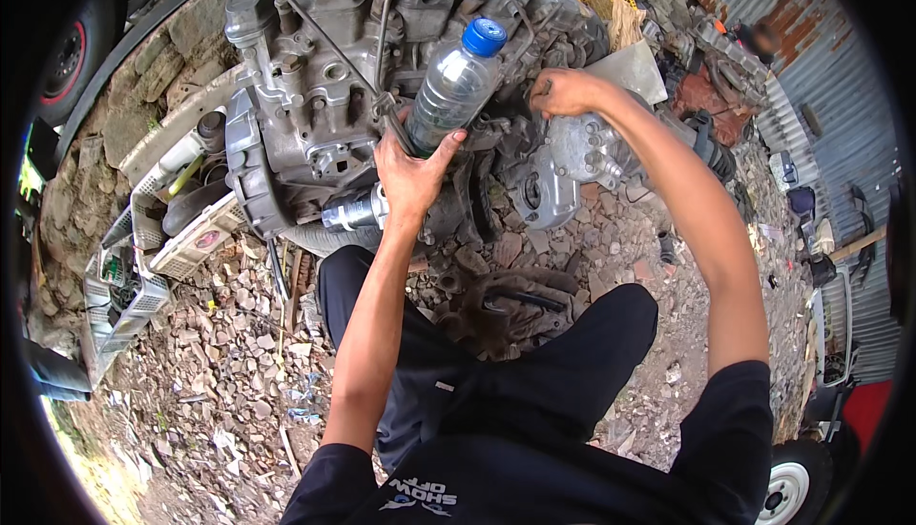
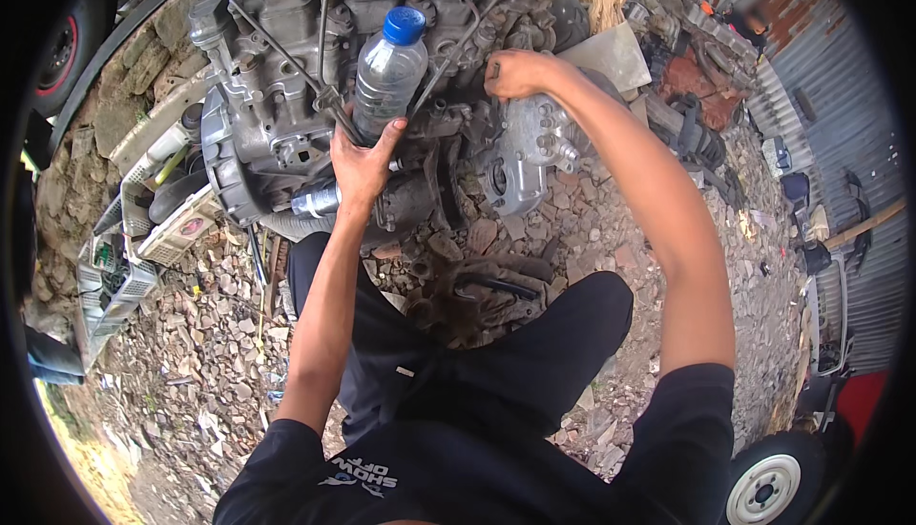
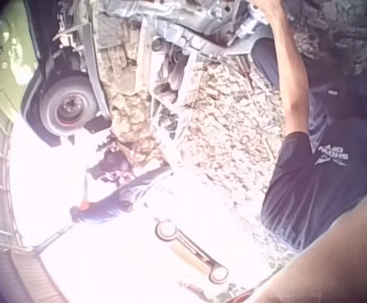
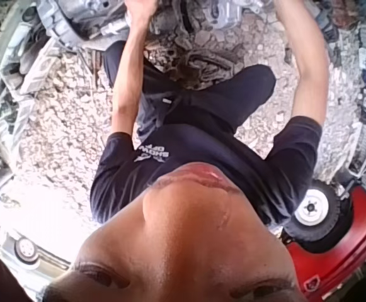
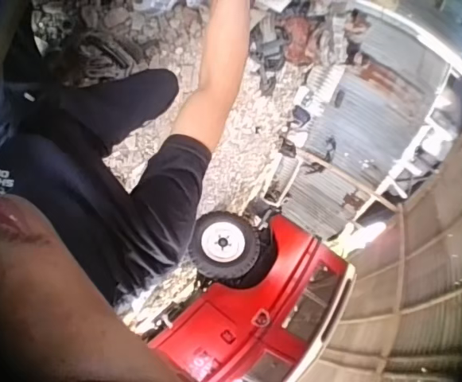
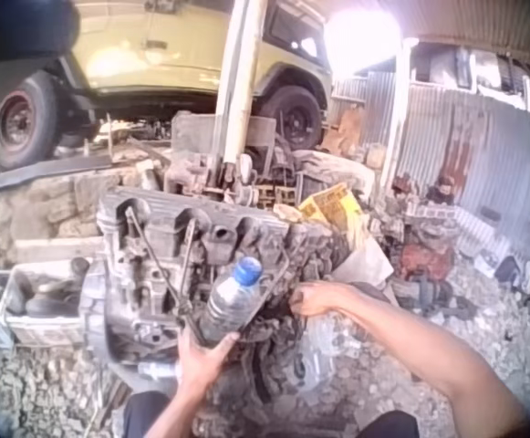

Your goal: The person works on an exposed car engine resting on a tire, using a scribe and their hands to clean or manipulate various components on the engine block.

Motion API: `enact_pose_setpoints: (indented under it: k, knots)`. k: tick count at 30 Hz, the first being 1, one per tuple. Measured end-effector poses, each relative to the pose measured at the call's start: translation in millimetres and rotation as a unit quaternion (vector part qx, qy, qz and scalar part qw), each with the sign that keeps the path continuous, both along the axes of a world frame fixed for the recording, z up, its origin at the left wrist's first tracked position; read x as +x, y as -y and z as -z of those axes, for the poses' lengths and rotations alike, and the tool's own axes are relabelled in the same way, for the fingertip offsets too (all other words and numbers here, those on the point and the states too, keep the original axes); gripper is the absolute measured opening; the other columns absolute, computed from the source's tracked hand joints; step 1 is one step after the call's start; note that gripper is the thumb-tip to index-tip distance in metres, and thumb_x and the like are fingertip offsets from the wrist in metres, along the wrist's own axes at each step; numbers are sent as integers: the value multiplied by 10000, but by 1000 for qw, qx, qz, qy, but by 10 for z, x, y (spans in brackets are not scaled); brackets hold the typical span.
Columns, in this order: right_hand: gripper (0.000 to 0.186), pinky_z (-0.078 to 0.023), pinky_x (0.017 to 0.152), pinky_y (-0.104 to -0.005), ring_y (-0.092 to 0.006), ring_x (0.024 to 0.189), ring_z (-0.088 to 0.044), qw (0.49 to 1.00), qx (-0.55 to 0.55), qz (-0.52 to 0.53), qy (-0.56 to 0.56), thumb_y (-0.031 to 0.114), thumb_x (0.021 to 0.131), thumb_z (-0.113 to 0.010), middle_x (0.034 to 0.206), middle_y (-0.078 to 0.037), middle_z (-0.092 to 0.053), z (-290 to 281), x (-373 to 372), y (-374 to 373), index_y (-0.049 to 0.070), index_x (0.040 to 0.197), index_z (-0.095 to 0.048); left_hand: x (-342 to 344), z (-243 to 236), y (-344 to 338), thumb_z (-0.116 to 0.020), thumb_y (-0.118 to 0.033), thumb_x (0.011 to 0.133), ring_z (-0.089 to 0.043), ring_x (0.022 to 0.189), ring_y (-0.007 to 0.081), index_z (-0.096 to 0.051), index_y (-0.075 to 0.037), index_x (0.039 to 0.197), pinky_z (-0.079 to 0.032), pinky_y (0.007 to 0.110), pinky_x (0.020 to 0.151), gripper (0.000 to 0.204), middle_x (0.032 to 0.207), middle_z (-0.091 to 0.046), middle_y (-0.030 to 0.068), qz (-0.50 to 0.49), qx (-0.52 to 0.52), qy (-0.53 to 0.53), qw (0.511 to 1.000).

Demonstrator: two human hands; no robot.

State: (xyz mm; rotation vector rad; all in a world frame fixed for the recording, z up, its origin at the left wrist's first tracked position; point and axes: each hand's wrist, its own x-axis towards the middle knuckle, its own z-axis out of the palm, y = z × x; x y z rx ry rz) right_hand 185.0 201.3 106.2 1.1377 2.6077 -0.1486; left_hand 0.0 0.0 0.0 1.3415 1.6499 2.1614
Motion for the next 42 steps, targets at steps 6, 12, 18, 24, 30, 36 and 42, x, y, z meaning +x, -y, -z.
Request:
enact_pose_setpoints:
  k: [6, 12, 18, 24, 30, 36, 42]
  knots:
    - [380, -443, 1049, -442, -338, 1160, -602, 986, 121, -96, -61, 394, 930, -556, 1099, -124, -699, 223, 90, 85, 80, 1101, -684, 77, 91, 114, -902, -361, 701, -695, 903, 292, -636, 57, 1086, -521, 408, 864, 628, 961, -718, 177, 7, -12, 28, 1000]
    - [322, -451, 1020, -459, -331, 1173, -580, 982, 124, -88, -108, 356, 916, -606, 1177, -142, -660, 239, 94, -60, 97, 1075, -715, 35, 29, 57, -901, -365, 703, -693, 897, 290, -635, 57, 1086, -521, 409, 861, 629, 958, -717, 175, -1, 1, -2, 1000]
    - [346, -445, 1040, -442, -318, 1218, -562, 986, 122, -83, -78, 404, 919, -595, 1232, -128, -643, 162, 40, -72, 122, 1081, -713, -26, 29, 46, -900, -365, 707, -690, 916, 289, -628, 61, 1101, -518, 404, 870, 641, 975, -714, 180, 3, -7, 0, 1000]
    - [339, -428, 1056, -444, -327, 1162, -596, 985, 107, -56, -120, 399, 906, -640, 1159, -137, -674, 132, 15, -22, 129, 1084, -741, -50, 36, 21, -897, -354, 712, -689, 935, 281, -627, 55, 1116, -516, 397, 882, 635, 992, -715, 172, 7, -3, 13, 1000]
    - [392, -391, 1075, -572, -283, 1281, -530, 996, 34, -68, -53, 471, 907, -589, 1322, -72, -600, 158, 35, -183, 196, 1162, -701, -17, 43, 6, -898, -348, 710, -686, 947, 286, -625, 51, 1121, -512, 401, 888, 635, 1005, -714, 171, 14, -7, 15, 1000]
    - [364, -416, 1040, -581, -294, 1264, -547, 990, 121, -57, -52, 412, 900, -600, 1276, -90, -633, 182, -36, -21, 179, 1164, -692, -44, 49, 23, -900, -354, 707, -681, 940, 286, -622, 53, 1125, -509, 404, 890, 647, 991, -712, 172, 6, -4, 3, 1000]
    - [274, -487, 987, -448, -344, 1136, -605, 979, 161, -21, -127, 369, 870, -682, 1117, -123, -685, 245, 23, -76, 151, 1026, -738, -27, 70, 9, -902, -368, 704, -670, 952, 290, -613, 56, 1143, -503, 412, 895, 675, 1003, -706, 174, 5, -13, 7, 1000]
